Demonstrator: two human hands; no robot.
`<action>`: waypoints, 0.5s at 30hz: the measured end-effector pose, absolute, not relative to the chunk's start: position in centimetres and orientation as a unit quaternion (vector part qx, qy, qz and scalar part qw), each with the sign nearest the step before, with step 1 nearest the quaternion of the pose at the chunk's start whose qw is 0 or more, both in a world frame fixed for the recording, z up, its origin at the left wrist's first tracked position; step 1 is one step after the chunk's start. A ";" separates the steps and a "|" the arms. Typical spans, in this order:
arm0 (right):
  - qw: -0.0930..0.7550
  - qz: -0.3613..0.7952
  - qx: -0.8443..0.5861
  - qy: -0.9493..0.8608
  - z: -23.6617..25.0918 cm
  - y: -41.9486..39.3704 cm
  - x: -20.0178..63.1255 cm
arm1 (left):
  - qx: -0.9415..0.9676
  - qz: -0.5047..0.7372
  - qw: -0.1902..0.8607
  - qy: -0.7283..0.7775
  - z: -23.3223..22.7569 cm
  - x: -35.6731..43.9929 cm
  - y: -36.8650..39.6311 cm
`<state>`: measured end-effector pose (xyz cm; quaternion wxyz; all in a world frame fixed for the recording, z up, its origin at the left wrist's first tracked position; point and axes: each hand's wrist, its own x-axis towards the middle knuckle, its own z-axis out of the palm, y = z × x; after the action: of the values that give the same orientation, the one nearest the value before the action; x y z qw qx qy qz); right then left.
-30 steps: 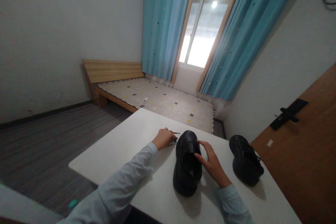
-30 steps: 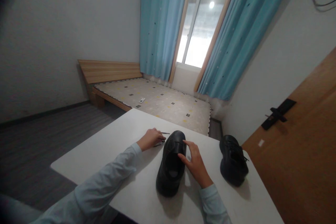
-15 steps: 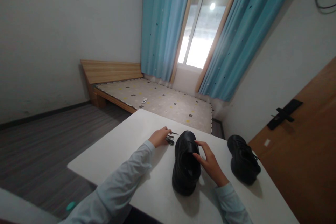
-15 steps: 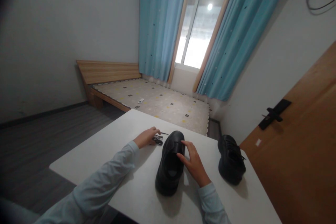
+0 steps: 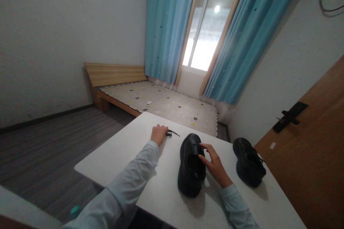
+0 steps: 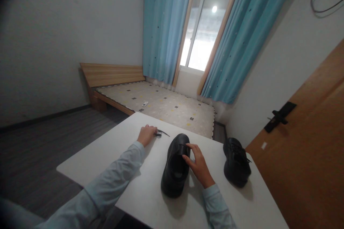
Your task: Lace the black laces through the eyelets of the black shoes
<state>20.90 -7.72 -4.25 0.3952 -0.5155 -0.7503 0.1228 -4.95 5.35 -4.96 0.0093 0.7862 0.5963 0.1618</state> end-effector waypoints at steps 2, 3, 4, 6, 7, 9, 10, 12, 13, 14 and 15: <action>0.396 0.121 -0.516 -0.750 -4.3 -7.8 20.9 | 0.769 0.170 0.005 0.616 -5.3 -5.5 5.8; 0.396 0.120 -0.515 -0.750 -4.3 -7.9 20.9 | 0.763 0.173 0.005 0.623 -5.5 -5.8 6.0; 0.397 0.119 -0.515 -0.750 -4.4 -7.9 20.9 | 0.757 0.175 0.005 0.630 -5.7 -6.0 6.2; 0.397 0.118 -0.515 -0.751 -4.4 -7.9 20.9 | 0.743 0.179 0.003 0.645 -6.0 -6.5 6.5; 0.397 0.118 -0.514 -0.751 -4.4 -8.0 20.9 | 0.735 0.182 0.001 0.654 -6.1 -6.7 6.6; 0.399 0.118 -0.512 -0.751 -4.4 -8.0 20.9 | 0.717 0.186 -0.004 0.672 -6.3 -6.9 6.7; 0.400 0.118 -0.511 -0.752 -4.3 -8.0 20.9 | 0.708 0.188 -0.007 0.681 -6.5 -7.0 6.7; 0.403 0.119 -0.509 -0.752 -4.3 -8.1 20.9 | 0.687 0.188 -0.011 0.702 -6.7 -7.0 6.6; 0.403 0.119 -0.508 -0.752 -4.3 -8.1 20.9 | 0.676 0.186 -0.011 0.714 -6.8 -7.0 6.6; 0.404 0.118 -0.508 -0.752 -4.4 -8.1 20.9 | 0.665 0.183 -0.011 0.724 -6.9 -7.0 6.6; 0.405 0.118 -0.507 -0.751 -4.4 -8.0 20.9 | 0.656 0.180 -0.011 0.733 -7.0 -6.9 6.5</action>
<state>20.91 -8.04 -4.38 0.4050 -0.5074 -0.7514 0.1176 -6.94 6.53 -7.03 -0.0107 0.6556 0.7332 0.1800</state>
